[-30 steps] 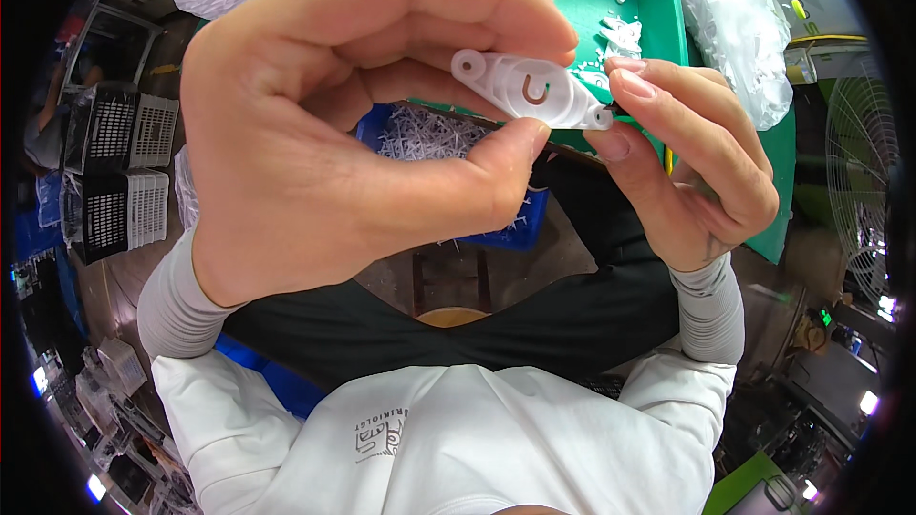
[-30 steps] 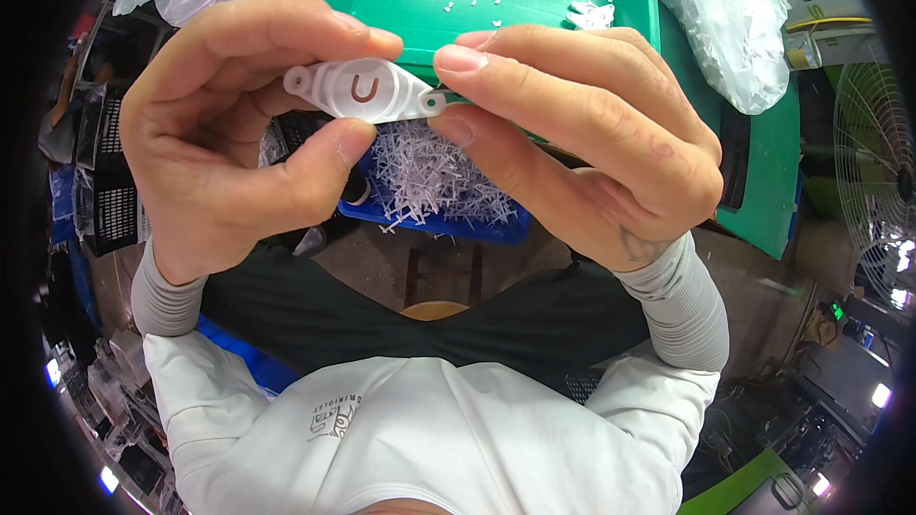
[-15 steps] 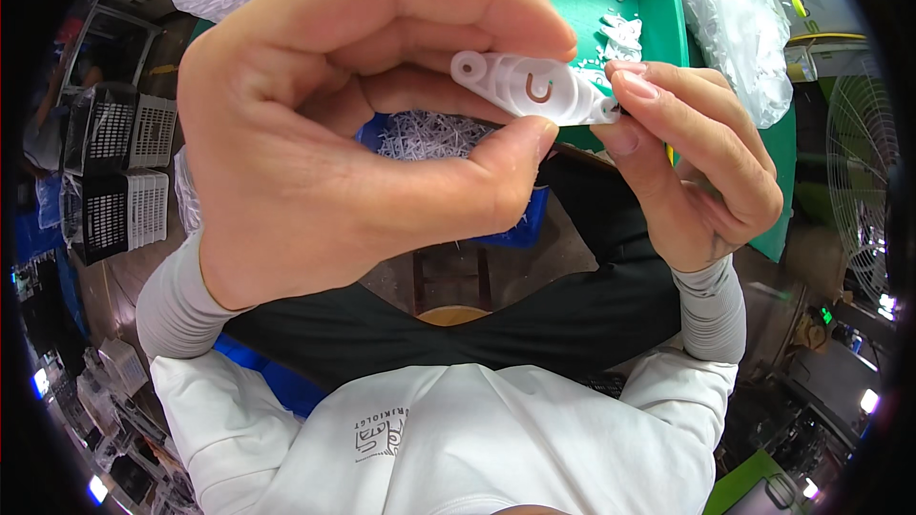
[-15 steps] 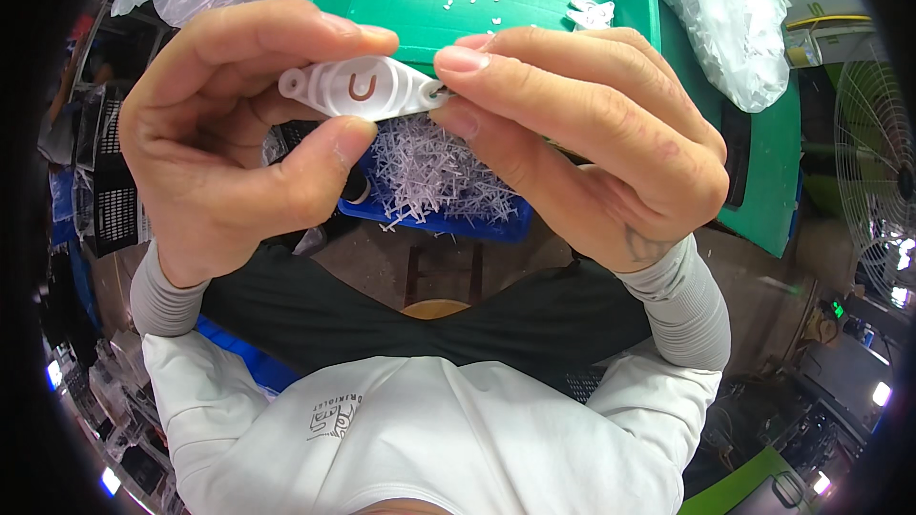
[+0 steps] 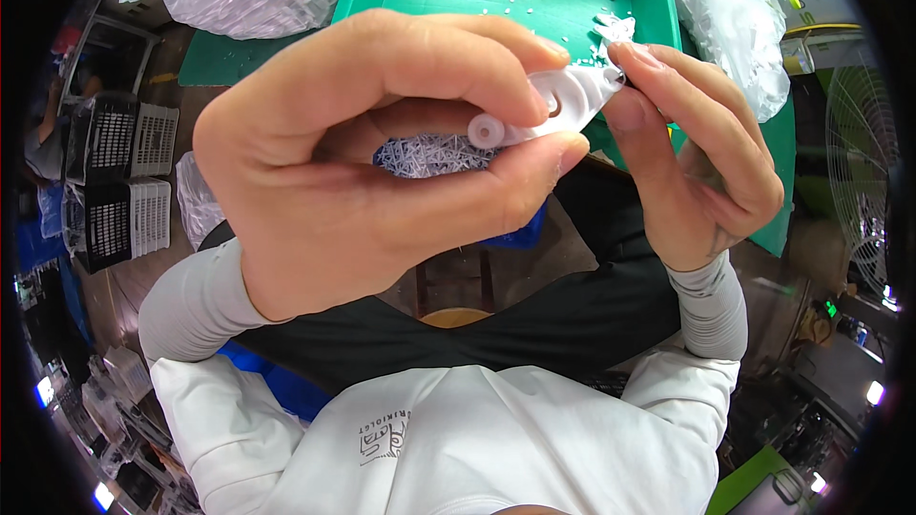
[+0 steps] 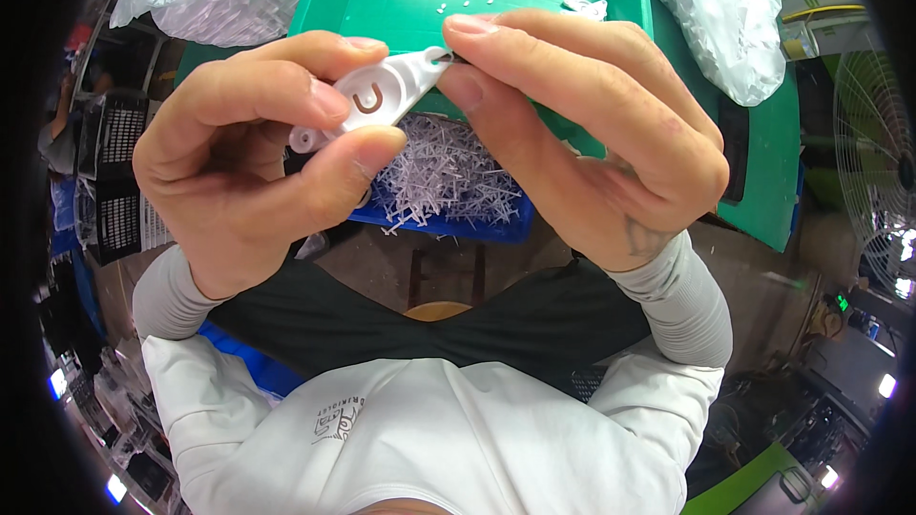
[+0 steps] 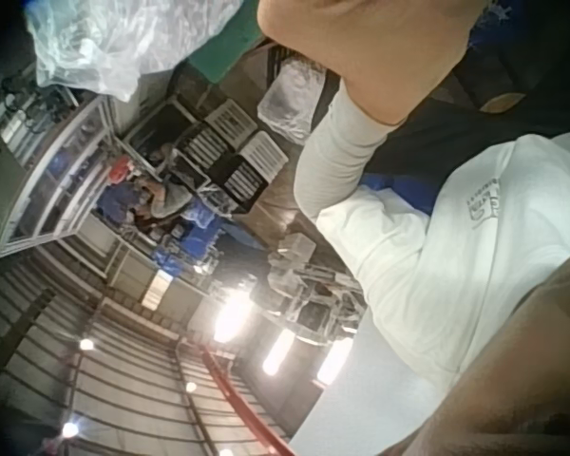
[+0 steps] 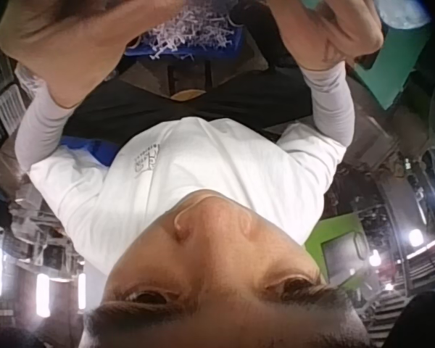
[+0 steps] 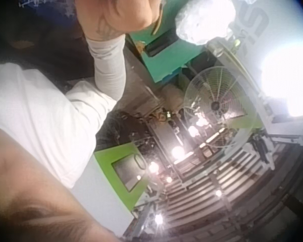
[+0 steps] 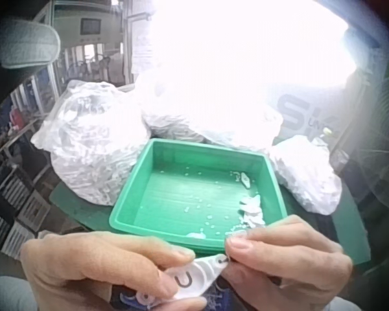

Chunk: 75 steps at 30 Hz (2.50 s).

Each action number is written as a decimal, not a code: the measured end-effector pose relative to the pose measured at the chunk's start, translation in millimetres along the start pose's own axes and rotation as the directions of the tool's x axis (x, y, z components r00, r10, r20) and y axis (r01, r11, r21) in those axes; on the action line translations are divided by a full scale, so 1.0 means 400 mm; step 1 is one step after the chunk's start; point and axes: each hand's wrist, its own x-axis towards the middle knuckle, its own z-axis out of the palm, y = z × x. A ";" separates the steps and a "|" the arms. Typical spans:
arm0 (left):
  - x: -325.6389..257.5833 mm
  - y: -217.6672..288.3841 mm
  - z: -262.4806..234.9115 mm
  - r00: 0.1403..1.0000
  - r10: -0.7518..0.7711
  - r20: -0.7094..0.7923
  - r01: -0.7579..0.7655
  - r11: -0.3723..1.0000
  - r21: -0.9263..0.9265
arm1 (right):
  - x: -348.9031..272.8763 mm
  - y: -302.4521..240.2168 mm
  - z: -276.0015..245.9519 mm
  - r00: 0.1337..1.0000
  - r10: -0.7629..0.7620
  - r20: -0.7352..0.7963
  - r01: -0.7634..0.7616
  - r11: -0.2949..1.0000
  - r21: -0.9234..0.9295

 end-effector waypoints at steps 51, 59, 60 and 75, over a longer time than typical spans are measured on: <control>0.340 -0.417 0.194 0.899 -0.113 0.423 -0.135 0.848 0.513 | -0.063 -0.033 0.067 0.735 0.169 0.656 -0.308 0.946 0.101; 0.192 -0.120 0.002 0.744 -0.644 0.179 0.668 0.713 -0.213 | -0.002 0.016 0.028 0.960 0.171 0.221 -0.223 0.944 0.242; 0.165 -0.106 -0.013 0.779 -0.612 0.137 0.626 0.748 -0.220 | 0.007 0.019 0.023 0.962 0.192 0.193 -0.233 0.947 0.220; 0.038 0.002 -0.033 0.824 -0.565 0.044 0.510 0.704 -0.494 | 0.005 0.022 0.032 0.998 0.050 -0.037 -0.045 0.991 0.128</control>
